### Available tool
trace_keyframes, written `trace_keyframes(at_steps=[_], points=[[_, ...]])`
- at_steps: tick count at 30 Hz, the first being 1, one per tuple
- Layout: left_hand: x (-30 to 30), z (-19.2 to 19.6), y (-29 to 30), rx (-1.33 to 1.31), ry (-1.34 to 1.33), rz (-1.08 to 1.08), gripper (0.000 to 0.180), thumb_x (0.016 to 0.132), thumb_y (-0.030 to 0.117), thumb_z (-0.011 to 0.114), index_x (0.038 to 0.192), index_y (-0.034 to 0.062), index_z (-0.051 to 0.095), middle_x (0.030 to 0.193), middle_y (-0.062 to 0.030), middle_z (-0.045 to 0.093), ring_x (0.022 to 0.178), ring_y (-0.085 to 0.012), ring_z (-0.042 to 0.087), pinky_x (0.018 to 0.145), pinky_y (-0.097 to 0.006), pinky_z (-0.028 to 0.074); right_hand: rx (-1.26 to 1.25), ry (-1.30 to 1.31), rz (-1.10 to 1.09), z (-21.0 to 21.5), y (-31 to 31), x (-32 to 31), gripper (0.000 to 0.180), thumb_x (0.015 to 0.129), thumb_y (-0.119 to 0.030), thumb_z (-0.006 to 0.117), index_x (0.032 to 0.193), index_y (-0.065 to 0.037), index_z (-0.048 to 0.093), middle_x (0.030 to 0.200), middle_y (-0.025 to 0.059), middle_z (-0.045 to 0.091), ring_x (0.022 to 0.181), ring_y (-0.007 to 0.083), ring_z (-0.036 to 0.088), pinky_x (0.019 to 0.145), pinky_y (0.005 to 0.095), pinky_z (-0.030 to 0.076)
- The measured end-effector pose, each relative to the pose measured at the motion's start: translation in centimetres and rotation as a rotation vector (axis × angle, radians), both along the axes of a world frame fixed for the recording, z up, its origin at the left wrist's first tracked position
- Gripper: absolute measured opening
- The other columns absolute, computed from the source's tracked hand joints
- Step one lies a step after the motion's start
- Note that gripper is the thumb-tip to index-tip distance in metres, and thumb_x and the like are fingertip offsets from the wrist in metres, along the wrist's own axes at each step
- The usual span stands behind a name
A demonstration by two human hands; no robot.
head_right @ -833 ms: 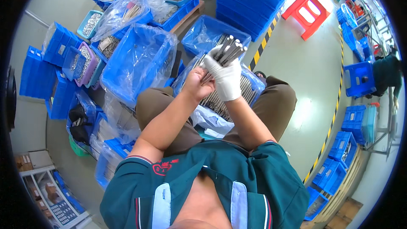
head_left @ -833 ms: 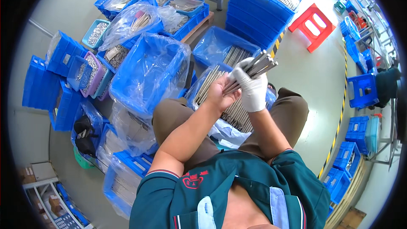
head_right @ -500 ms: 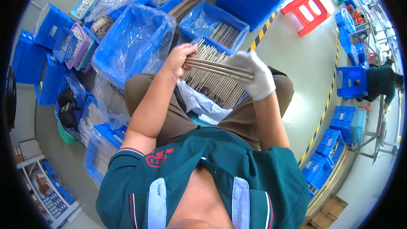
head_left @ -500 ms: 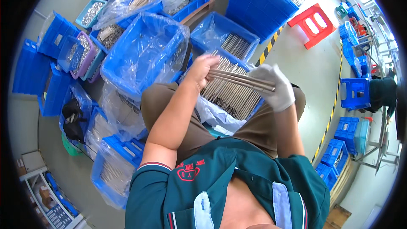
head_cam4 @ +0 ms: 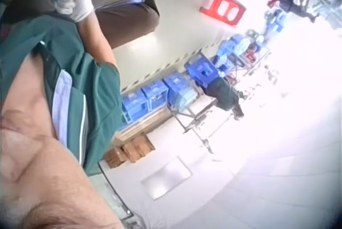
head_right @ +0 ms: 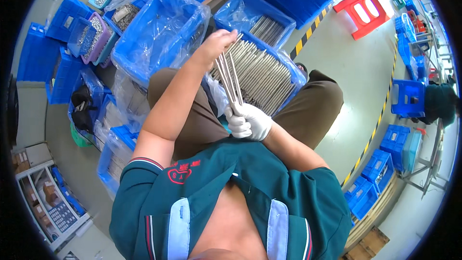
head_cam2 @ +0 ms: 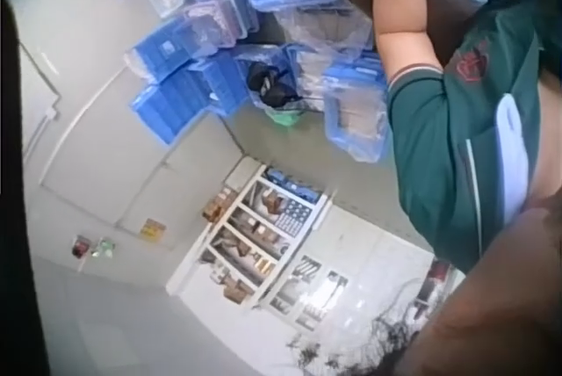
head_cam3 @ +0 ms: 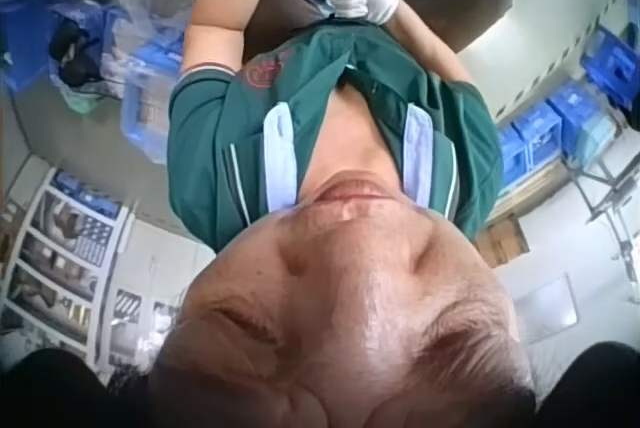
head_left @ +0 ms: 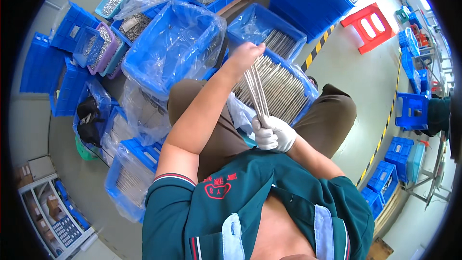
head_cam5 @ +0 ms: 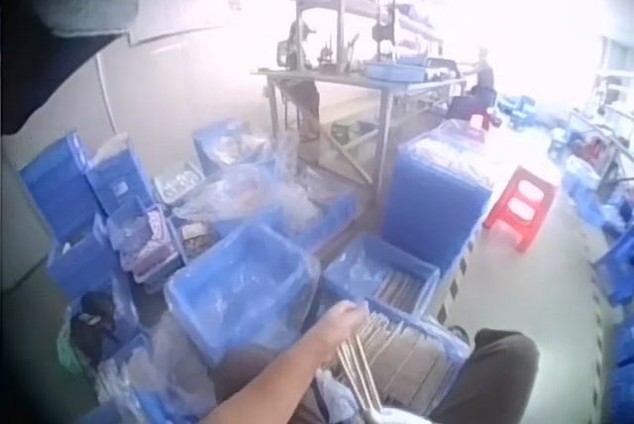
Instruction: Sorting and arranging thin metal rods into plastic bins.
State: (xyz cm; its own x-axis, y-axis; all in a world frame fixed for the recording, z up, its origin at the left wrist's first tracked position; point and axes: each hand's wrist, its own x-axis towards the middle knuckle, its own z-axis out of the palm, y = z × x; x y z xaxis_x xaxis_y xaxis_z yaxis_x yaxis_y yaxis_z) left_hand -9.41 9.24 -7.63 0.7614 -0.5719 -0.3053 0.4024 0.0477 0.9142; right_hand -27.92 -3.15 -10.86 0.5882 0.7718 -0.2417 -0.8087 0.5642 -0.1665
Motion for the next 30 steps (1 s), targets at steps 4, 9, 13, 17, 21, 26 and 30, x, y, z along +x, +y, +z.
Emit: trace_keyframes(at_steps=[4, 9, 13, 17, 21, 26, 30], points=[[3.4, -0.4, 1.3, 0.161, -0.135, 0.21, 0.017, 0.079, 0.005, 0.058, 0.095, 0.0027, 0.056, 0.076, -0.0016, 0.051, 0.062, -0.0103, 0.045, 0.057, -0.024, 0.04, -0.569, -0.147, -0.1, 2.9, -1.6, 2.2, 0.033, 0.093, -0.04, 0.049, 0.092, -0.007, 0.051, 0.054, -0.0039, 0.034, 0.037, 0.0053, 0.025, 0.034, 0.0208, 0.019], [3.3, -0.6, 2.7, -0.128, 0.081, 0.268, 0.022, 0.08, -0.004, 0.054, 0.102, 0.0009, 0.052, 0.089, -0.0072, 0.055, 0.068, -0.0132, 0.052, 0.058, -0.025, 0.044, -1.608, -0.907, -0.184, 3.1, -5.4, 6.8, 0.034, 0.091, -0.037, 0.052, 0.094, -0.004, 0.059, 0.066, 0.0067, 0.054, 0.062, 0.0147, 0.053, 0.061, 0.0307, 0.044], [3.1, 0.3, 3.0, -0.227, 0.094, 0.314, 0.015, 0.087, 0.004, 0.055, 0.099, -0.0006, 0.047, 0.092, -0.015, 0.057, 0.062, -0.0132, 0.051, 0.053, -0.026, 0.043, -1.579, -0.793, -0.236, 4.5, -8.2, 9.2, 0.026, 0.09, -0.027, 0.058, 0.089, -0.001, 0.058, 0.06, -0.0003, 0.049, 0.054, 0.0076, 0.047, 0.053, 0.0256, 0.039], [3.1, 0.4, 3.1, -0.262, 0.171, 0.213, 0.015, 0.093, 0.015, 0.051, 0.101, 0.0018, 0.05, 0.099, -0.0153, 0.061, 0.065, -0.0116, 0.052, 0.054, -0.025, 0.042, -1.38, -0.597, -0.316, 2.3, -9.5, 10.1, 0.019, 0.09, -0.021, 0.058, 0.08, -0.004, 0.056, 0.057, -0.0026, 0.047, 0.051, 0.0056, 0.042, 0.049, 0.0234, 0.035], [2.8, 0.9, 2.3, -0.265, 0.161, 0.166, 0.027, 0.094, 0.028, 0.051, 0.102, 0.0026, 0.055, 0.1, -0.0143, 0.063, 0.064, -0.0102, 0.057, 0.05, -0.021, 0.043, -1.596, -0.751, -0.38, 1.7, -9.6, 9.6, 0.017, 0.087, -0.018, 0.059, 0.086, -0.001, 0.058, 0.062, 0.007, 0.054, 0.056, 0.0142, 0.053, 0.056, 0.0294, 0.042], [2.3, 1.4, 1.3, -0.15, 0.136, 0.093, 0.039, 0.09, 0.04, 0.054, 0.104, 0.0036, 0.057, 0.097, -0.0134, 0.066, 0.059, -0.0118, 0.062, 0.046, -0.02, 0.044, -1.798, -0.929, -0.523, 3.1, -9.5, 9.1, 0.016, 0.084, -0.016, 0.061, 0.089, -0.001, 0.058, 0.069, 0.0128, 0.055, 0.064, 0.0233, 0.055, 0.061, 0.0322, 0.043], [2.2, 1.4, 0.8, -0.109, 0.125, 0.064, 0.041, 0.089, 0.042, 0.056, 0.105, 0.0036, 0.057, 0.096, -0.0131, 0.067, 0.06, -0.0133, 0.064, 0.047, -0.02, 0.045, -1.923, -1.032, -0.585, 2.6, -10.2, 9.2, 0.019, 0.082, -0.021, 0.065, 0.089, -0.004, 0.06, 0.073, 0.0186, 0.059, 0.068, 0.0341, 0.059, 0.062, 0.0374, 0.045]])
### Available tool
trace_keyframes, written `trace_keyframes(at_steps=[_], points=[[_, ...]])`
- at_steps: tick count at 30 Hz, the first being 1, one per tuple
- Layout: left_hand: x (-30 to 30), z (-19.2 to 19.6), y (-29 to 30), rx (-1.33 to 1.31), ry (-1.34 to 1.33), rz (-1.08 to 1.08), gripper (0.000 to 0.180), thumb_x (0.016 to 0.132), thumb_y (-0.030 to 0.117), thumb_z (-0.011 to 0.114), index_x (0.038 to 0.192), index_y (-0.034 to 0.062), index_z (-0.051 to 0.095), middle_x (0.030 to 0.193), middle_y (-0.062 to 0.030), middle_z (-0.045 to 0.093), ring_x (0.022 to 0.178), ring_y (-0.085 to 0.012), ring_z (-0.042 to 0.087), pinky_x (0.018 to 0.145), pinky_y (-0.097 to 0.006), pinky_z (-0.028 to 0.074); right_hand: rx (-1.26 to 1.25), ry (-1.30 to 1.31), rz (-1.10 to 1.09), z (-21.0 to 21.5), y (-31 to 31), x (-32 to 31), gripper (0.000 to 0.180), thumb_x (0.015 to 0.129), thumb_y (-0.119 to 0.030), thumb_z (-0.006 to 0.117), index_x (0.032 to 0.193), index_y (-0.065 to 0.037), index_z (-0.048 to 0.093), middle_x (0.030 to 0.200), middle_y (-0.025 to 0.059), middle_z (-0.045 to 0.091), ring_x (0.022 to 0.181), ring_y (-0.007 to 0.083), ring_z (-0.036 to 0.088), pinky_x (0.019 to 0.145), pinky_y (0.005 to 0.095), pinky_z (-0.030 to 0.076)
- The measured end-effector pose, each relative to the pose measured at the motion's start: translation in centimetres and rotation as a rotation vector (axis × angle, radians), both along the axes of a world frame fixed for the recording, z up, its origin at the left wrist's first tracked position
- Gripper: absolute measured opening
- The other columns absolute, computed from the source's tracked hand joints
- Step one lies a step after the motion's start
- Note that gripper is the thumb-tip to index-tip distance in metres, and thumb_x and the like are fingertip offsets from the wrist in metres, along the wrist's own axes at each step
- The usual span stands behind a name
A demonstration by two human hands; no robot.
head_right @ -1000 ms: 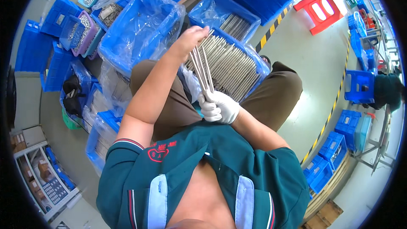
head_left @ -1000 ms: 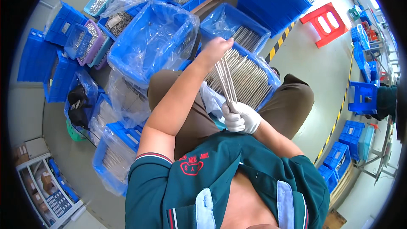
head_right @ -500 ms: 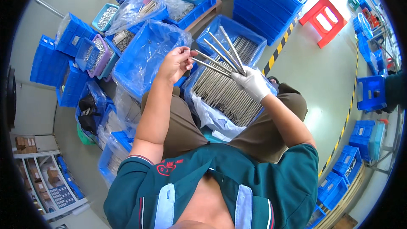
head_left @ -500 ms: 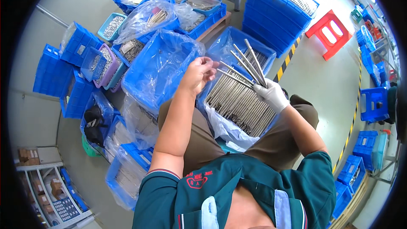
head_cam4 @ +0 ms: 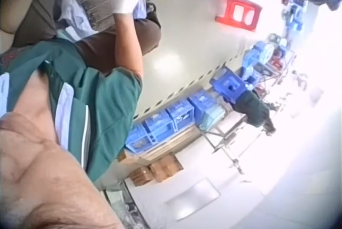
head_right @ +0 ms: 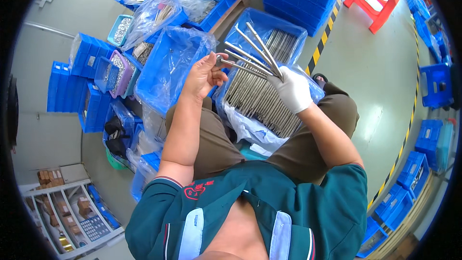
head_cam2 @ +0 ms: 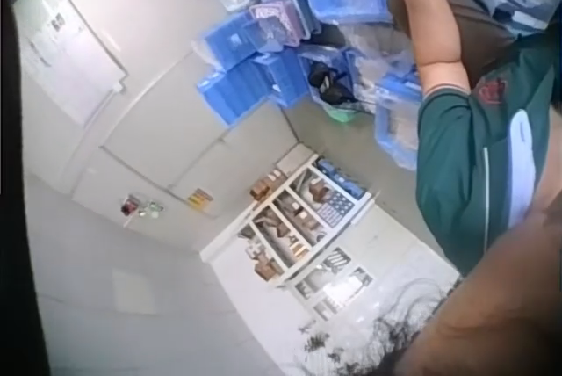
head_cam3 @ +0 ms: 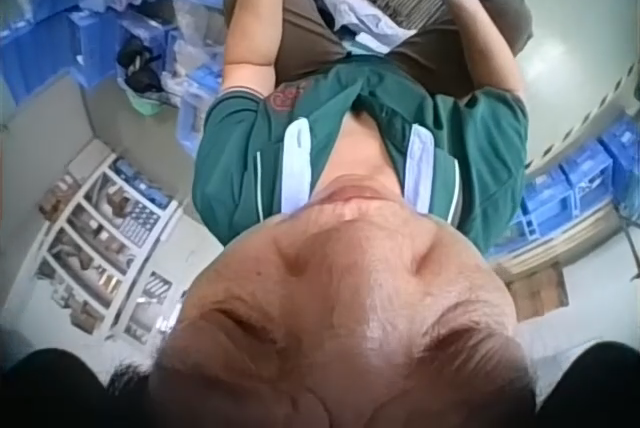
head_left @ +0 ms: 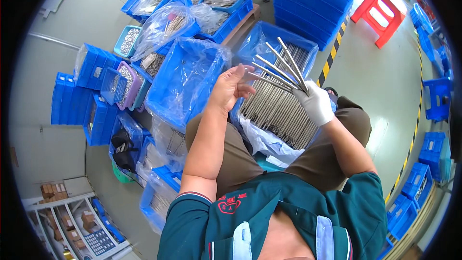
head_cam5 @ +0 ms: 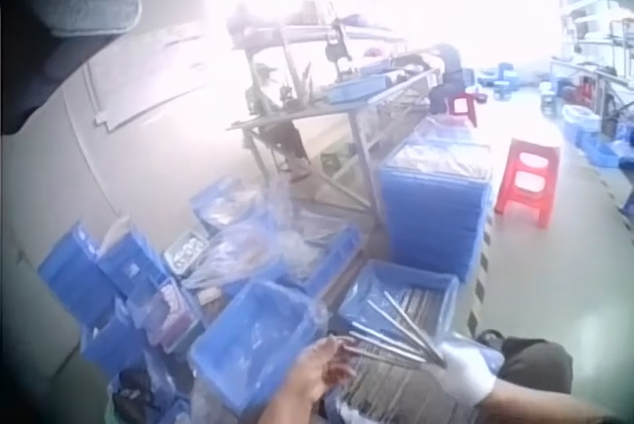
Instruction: Sorting and arranging thin metal rods into plastic bins.
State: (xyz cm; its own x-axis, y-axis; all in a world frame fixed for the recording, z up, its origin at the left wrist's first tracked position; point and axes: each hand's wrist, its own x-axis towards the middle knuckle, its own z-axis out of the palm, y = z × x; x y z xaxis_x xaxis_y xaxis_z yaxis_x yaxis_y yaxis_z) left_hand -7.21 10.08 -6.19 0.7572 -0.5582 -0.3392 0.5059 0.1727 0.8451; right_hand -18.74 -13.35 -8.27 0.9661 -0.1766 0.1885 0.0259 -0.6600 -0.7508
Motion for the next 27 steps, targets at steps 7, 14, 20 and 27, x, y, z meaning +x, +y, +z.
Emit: trace_keyframes(at_steps=[7, 14, 20, 27], points=[[0.0, -0.1, 0.1, 0.012, -0.066, 0.013, 0.039, 0.088, 0.038, 0.059, 0.105, 0.0037, 0.057, 0.098, -0.0131, 0.066, 0.062, -0.0137, 0.065, 0.048, -0.02, 0.045, -0.134, -0.111, -0.005, -0.2, 0.1, -0.3, 0.021, 0.082, -0.025, 0.065, 0.084, -0.006, 0.059, 0.066, 0.0166, 0.058, 0.062, 0.0339, 0.059, 0.056, 0.04, 0.045], [-0.2, 0.1, 0.2, 0.078, -0.122, 0.024, 0.031, 0.088, 0.034, 0.061, 0.102, 0.0059, 0.059, 0.098, -0.0085, 0.067, 0.063, -0.0118, 0.064, 0.051, -0.019, 0.044, -0.152, -0.139, -0.005, -0.1, 0.3, -0.5, 0.02, 0.083, -0.025, 0.064, 0.085, -0.006, 0.059, 0.066, 0.0164, 0.058, 0.061, 0.0335, 0.059, 0.056, 0.0395, 0.045], [-0.4, 0.3, -0.2, 0.036, -0.107, -0.027, 0.026, 0.086, 0.026, 0.064, 0.101, 0.0061, 0.057, 0.099, -0.011, 0.066, 0.07, -0.0142, 0.065, 0.058, -0.021, 0.047, -0.121, -0.105, 0.01, 0.4, 0.5, -0.5, 0.02, 0.083, -0.025, 0.064, 0.086, -0.006, 0.06, 0.068, 0.0166, 0.059, 0.063, 0.0334, 0.06, 0.057, 0.0383, 0.046], [-0.3, -0.3, -0.2, 0.145, -0.263, -0.054, 0.028, 0.085, 0.023, 0.067, 0.099, 0.0014, 0.058, 0.093, -0.0124, 0.066, 0.073, -0.0168, 0.065, 0.069, -0.026, 0.05, -0.032, -0.033, 0.013, -0.3, 0.3, -0.5, 0.02, 0.083, -0.024, 0.065, 0.086, -0.005, 0.06, 0.07, 0.0165, 0.06, 0.066, 0.0338, 0.06, 0.06, 0.0382, 0.046]])
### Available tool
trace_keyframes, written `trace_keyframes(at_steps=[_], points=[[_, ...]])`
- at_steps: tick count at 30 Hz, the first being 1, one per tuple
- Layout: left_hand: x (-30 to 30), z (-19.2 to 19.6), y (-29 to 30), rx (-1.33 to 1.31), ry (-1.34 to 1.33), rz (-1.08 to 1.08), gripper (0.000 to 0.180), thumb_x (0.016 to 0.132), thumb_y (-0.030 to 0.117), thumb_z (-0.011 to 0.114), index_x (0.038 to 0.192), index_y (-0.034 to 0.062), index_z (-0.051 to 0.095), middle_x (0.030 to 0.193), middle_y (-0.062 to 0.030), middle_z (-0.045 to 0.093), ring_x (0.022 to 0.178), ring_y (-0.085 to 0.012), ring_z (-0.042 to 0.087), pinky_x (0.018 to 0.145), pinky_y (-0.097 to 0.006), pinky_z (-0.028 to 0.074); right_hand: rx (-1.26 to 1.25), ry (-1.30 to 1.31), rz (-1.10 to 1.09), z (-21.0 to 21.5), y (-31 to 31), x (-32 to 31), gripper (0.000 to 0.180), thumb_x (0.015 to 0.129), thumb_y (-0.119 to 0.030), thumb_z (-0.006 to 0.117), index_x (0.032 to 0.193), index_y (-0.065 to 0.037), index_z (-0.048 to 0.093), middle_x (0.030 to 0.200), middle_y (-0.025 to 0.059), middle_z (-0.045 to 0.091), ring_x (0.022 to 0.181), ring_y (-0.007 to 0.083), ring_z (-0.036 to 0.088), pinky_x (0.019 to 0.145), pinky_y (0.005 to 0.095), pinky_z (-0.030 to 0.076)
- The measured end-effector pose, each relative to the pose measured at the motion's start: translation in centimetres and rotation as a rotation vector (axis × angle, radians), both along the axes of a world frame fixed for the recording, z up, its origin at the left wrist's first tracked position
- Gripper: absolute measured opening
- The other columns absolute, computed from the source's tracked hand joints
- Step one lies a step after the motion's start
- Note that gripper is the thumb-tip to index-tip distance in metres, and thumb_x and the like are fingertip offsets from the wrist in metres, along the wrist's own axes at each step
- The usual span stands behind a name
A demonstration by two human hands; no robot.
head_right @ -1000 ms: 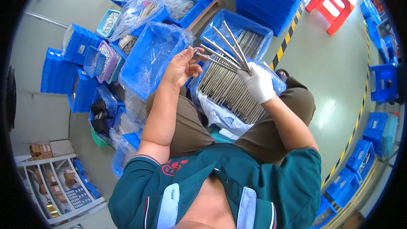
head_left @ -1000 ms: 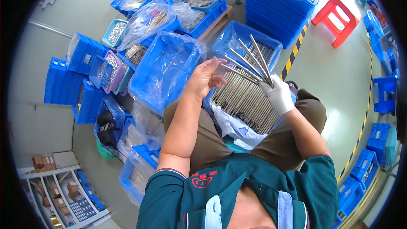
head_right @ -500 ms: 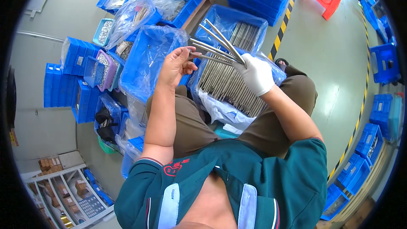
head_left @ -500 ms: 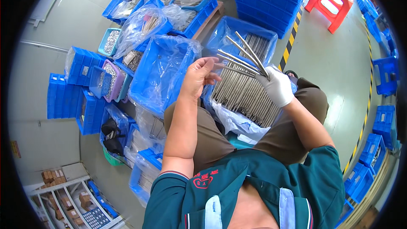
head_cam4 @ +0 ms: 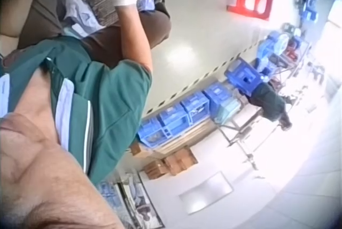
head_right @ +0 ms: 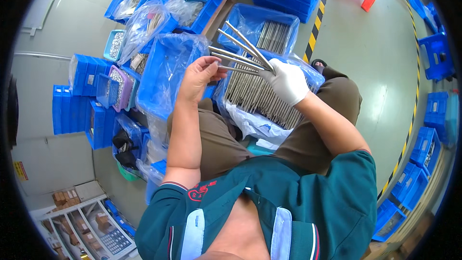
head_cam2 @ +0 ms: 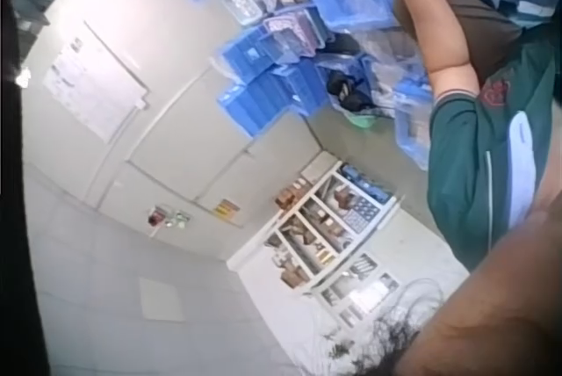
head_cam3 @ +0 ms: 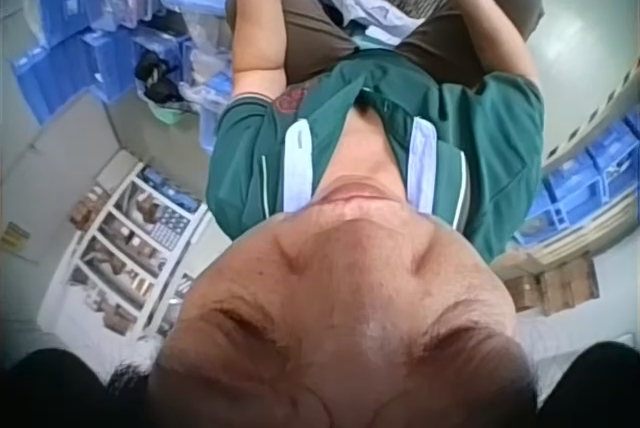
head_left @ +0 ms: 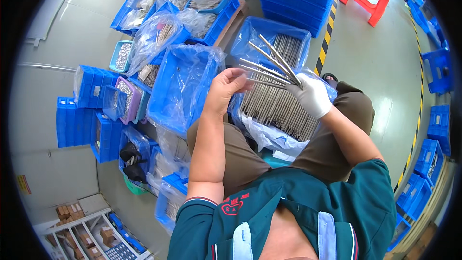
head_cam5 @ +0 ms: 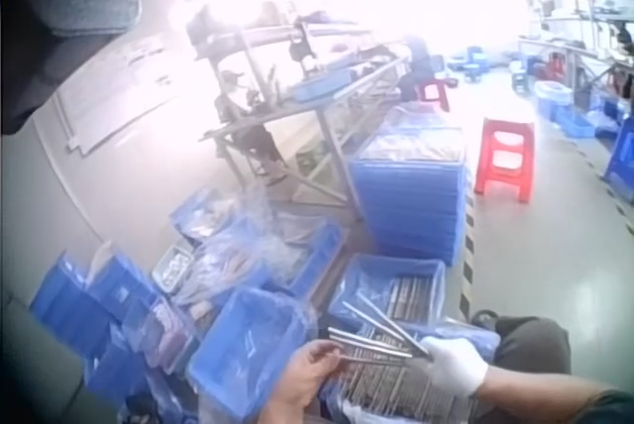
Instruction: Sorting and arranging thin metal rods into plastic bins.
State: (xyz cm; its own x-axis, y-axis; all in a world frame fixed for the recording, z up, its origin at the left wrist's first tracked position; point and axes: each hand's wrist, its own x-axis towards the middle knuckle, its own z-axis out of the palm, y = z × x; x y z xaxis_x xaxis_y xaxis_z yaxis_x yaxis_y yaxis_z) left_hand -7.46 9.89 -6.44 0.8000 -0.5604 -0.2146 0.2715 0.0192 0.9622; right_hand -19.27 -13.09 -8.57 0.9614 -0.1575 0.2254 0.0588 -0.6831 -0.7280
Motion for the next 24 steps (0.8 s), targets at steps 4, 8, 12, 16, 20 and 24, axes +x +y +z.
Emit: trace_keyframes(at_steps=[4, 8, 12, 16, 20, 24], points=[[1.9, 0.8, 2.4, 0.098, -0.112, 0.278, 0.034, 0.086, 0.032, 0.064, 0.099, 0.0011, 0.06, 0.083, -0.0104, 0.067, 0.074, -0.0145, 0.064, 0.067, -0.025, 0.046, -0.008, 0.038, 0.018, -0.1, -1.2, -0.2, 0.02, 0.083, -0.025, 0.064, 0.086, -0.005, 0.06, 0.071, 0.017, 0.06, 0.068, 0.0336, 0.06, 0.061, 0.0381, 0.046], [1.0, 0.0, 1.0, 0.066, 0.004, 0.168, 0.031, 0.085, 0.034, 0.065, 0.097, 0.0064, 0.062, 0.086, -0.0057, 0.068, 0.076, -0.0106, 0.062, 0.068, -0.024, 0.042, 0.052, 0.038, 0.095, 0.2, 0.0, -0.4, 0.02, 0.083, -0.024, 0.063, 0.085, -0.005, 0.06, 0.072, 0.0169, 0.06, 0.07, 0.0344, 0.06, 0.062, 0.0387, 0.046], [1.2, 0.0, 1.0, 0.098, 0.0, 0.074, 0.035, 0.086, 0.039, 0.062, 0.098, 0.007, 0.061, 0.088, -0.0097, 0.069, 0.082, -0.0172, 0.066, 0.073, -0.027, 0.044, 0.051, 0.066, 0.085, 0.1, 0.1, -0.1, 0.021, 0.083, -0.025, 0.062, 0.086, -0.005, 0.059, 0.073, 0.0187, 0.06, 0.071, 0.036, 0.06, 0.062, 0.0409, 0.046], [1.2, -0.6, 1.0, 0.071, 0.037, 0.052, 0.033, 0.086, 0.038, 0.062, 0.098, 0.0065, 0.061, 0.088, -0.0097, 0.069, 0.081, -0.0179, 0.066, 0.072, -0.028, 0.044, 0.011, 0.071, 0.086, 0.2, -0.1, -0.2, 0.021, 0.083, -0.026, 0.062, 0.085, -0.005, 0.059, 0.072, 0.0183, 0.059, 0.068, 0.0366, 0.059, 0.06, 0.0415, 0.046], [1.0, -0.1, 1.0, 0.046, 0.064, 0.054, 0.023, 0.086, 0.028, 0.064, 0.097, 0.0072, 0.061, 0.088, -0.0063, 0.068, 0.08, -0.0127, 0.064, 0.073, -0.025, 0.044, -0.04, 0.076, 0.085, 0.8, -0.1, -0.3, 0.019, 0.083, -0.025, 0.063, 0.084, -0.006, 0.06, 0.071, 0.017, 0.059, 0.067, 0.0357, 0.059, 0.06, 0.0404, 0.046], [1.0, 0.1, 0.9, -0.123, 0.037, -0.015, 0.024, 0.084, 0.016, 0.067, 0.102, 0.0024, 0.058, 0.096, -0.011, 0.067, 0.086, -0.0168, 0.064, 0.079, -0.028, 0.047, 0.069, 0.119, 0.121, 0.4, -0.5, -0.2, 0.018, 0.082, -0.024, 0.063, 0.085, -0.006, 0.061, 0.074, 0.0164, 0.06, 0.069, 0.0345, 0.06, 0.061, 0.0395, 0.046]])
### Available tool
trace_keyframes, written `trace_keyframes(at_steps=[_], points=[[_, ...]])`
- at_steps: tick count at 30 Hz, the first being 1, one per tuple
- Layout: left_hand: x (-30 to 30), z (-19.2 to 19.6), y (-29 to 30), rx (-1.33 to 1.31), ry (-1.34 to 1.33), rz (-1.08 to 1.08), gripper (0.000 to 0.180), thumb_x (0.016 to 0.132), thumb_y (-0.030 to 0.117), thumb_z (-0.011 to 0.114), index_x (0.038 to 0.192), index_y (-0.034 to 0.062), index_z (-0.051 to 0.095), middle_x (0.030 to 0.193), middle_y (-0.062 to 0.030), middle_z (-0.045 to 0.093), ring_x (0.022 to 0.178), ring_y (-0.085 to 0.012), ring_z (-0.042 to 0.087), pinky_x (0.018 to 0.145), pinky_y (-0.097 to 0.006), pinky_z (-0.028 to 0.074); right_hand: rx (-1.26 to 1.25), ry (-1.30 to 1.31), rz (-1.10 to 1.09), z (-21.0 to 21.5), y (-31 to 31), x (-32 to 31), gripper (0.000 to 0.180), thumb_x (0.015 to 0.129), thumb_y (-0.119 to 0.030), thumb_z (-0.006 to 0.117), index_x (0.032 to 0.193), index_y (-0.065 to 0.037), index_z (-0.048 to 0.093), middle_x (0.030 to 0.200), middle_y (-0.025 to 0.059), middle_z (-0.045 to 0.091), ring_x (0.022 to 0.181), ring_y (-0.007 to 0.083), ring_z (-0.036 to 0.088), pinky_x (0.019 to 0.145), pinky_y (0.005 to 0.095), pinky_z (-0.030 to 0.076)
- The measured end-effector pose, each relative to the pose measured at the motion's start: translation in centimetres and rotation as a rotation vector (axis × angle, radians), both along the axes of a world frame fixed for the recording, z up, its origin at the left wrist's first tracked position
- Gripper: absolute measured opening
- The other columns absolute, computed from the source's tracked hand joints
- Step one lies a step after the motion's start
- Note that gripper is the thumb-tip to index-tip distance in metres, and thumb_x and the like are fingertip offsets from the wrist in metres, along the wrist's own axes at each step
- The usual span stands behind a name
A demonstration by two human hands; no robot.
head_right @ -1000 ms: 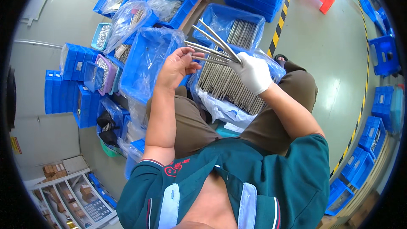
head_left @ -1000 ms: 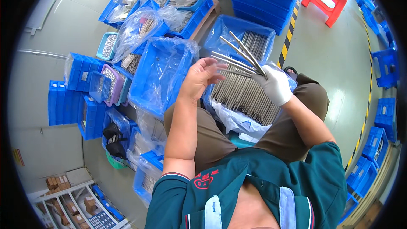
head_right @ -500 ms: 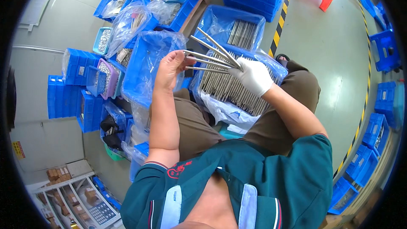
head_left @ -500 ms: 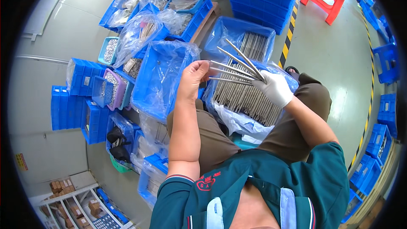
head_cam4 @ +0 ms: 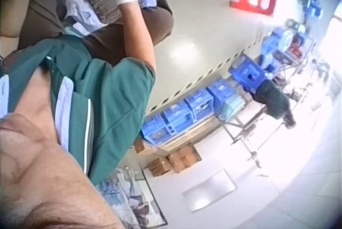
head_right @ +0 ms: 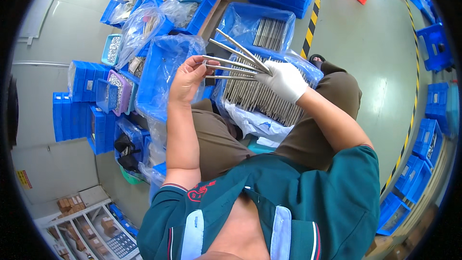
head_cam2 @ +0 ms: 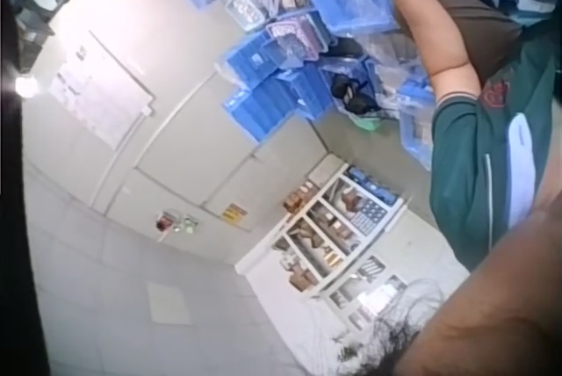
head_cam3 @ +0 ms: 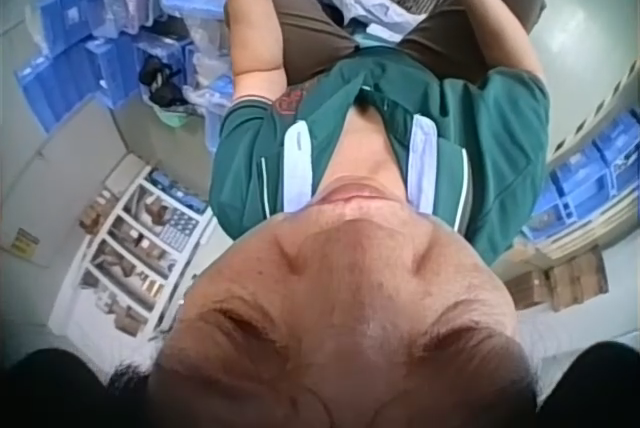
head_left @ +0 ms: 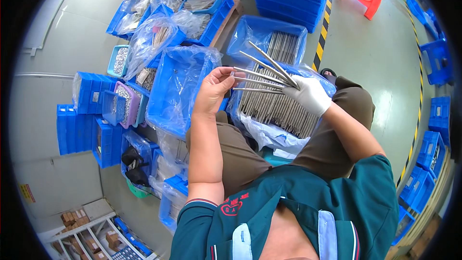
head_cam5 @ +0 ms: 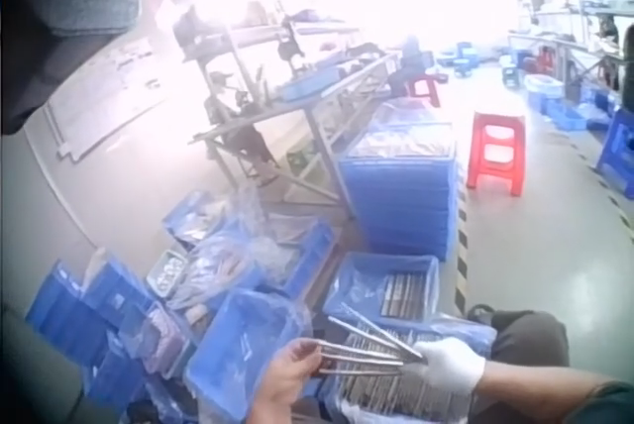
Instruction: Sorting and arranging thin metal rods into plastic bins.
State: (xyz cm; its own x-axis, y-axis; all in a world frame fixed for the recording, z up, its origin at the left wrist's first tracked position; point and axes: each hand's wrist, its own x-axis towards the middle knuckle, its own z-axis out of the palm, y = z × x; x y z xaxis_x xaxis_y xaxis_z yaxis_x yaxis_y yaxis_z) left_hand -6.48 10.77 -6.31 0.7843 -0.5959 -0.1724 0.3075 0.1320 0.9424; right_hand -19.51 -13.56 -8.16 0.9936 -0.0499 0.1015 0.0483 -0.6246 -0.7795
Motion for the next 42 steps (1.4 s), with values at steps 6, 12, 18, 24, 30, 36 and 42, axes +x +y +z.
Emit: trace_keyframes(at_steps=[6, 12, 18, 24, 30, 36, 42], points=[[-0.2, -0.6, -0.1, 0.0, 0.076, -0.15, 0.022, 0.083, 0.012, 0.067, 0.1, 0.0013, 0.057, 0.094, -0.0106, 0.066, 0.084, -0.0201, 0.066, 0.08, -0.03, 0.049, -0.142, -0.095, 0.005, 0.3, 0.6, -0.6, 0.019, 0.083, -0.025, 0.062, 0.08, -0.006, 0.059, 0.069, 0.0152, 0.059, 0.064, 0.0337, 0.06, 0.058, 0.0398, 0.047], [0.1, -0.1, 0.1, 0.096, 0.014, -0.046, 0.019, 0.084, 0.014, 0.066, 0.096, 0.0006, 0.059, 0.087, -0.0093, 0.066, 0.08, -0.0191, 0.066, 0.077, -0.029, 0.049, -0.164, -0.096, -0.002, -0.1, 0.5, -0.3, 0.021, 0.083, -0.026, 0.061, 0.079, -0.006, 0.058, 0.068, 0.0156, 0.058, 0.063, 0.0337, 0.06, 0.058, 0.0402, 0.047], [0.8, 0.9, 1.2, 0.13, -0.154, 0.203, 0.023, 0.086, 0.02, 0.064, 0.098, 0.0003, 0.061, 0.092, -0.0133, 0.068, 0.085, -0.0154, 0.062, 0.084, -0.026, 0.044, -0.014, 0.165, 0.016, -0.5, 0.0, -0.3, 0.027, 0.086, -0.03, 0.057, 0.087, -0.004, 0.062, 0.076, 0.019, 0.061, 0.073, 0.0354, 0.061, 0.066, 0.0405, 0.047], [-0.3, 0.2, -0.3, 0.029, -0.149, 0.071, 0.025, 0.087, 0.019, 0.064, 0.102, -0.0007, 0.061, 0.096, -0.0093, 0.065, 0.09, -0.0138, 0.06, 0.085, -0.024, 0.043, -0.151, 0.098, 0.001, -0.5, 0.4, -0.1, 0.031, 0.088, -0.034, 0.054, 0.083, -0.004, 0.059, 0.072, 0.0189, 0.06, 0.072, 0.0359, 0.061, 0.065, 0.0423, 0.046], [-0.2, -0.2, -0.2, 0.061, -0.131, 0.062, 0.022, 0.086, 0.013, 0.064, 0.103, 0.0001, 0.06, 0.097, -0.0081, 0.065, 0.092, -0.0129, 0.06, 0.085, -0.023, 0.043, -0.261, 0.021, -0.051, 0.2, 0.9, -0.4, 0.03, 0.088, -0.034, 0.055, 0.081, -0.005, 0.058, 0.069, 0.0176, 0.06, 0.067, 0.0359, 0.06, 0.062, 0.0426, 0.047], [-0.9, 0.7, -0.8, -0.019, -0.158, -0.05, 0.025, 0.083, 0.005, 0.065, 0.106, 0.0005, 0.057, 0.104, -0.0119, 0.065, 0.095, -0.0134, 0.06, 0.087, -0.024, 0.044, -0.183, 0.042, -0.014, -0.4, 0.6, -0.5, 0.029, 0.087, -0.034, 0.055, 0.079, -0.006, 0.059, 0.068, 0.0168, 0.06, 0.066, 0.0344, 0.061, 0.061, 0.0419, 0.047], [-0.6, 0.2, -0.6, 0.052, -0.152, -0.058, 0.026, 0.082, 0.007, 0.067, 0.105, 0.0015, 0.057, 0.103, -0.0117, 0.065, 0.094, -0.0127, 0.06, 0.086, -0.024, 0.045, -0.254, 0.04, -0.061, 0.0, 1.0, -0.7, 0.028, 0.087, -0.033, 0.056, 0.081, -0.007, 0.061, 0.069, 0.0172, 0.06, 0.068, 0.0348, 0.061, 0.062, 0.042, 0.047]])
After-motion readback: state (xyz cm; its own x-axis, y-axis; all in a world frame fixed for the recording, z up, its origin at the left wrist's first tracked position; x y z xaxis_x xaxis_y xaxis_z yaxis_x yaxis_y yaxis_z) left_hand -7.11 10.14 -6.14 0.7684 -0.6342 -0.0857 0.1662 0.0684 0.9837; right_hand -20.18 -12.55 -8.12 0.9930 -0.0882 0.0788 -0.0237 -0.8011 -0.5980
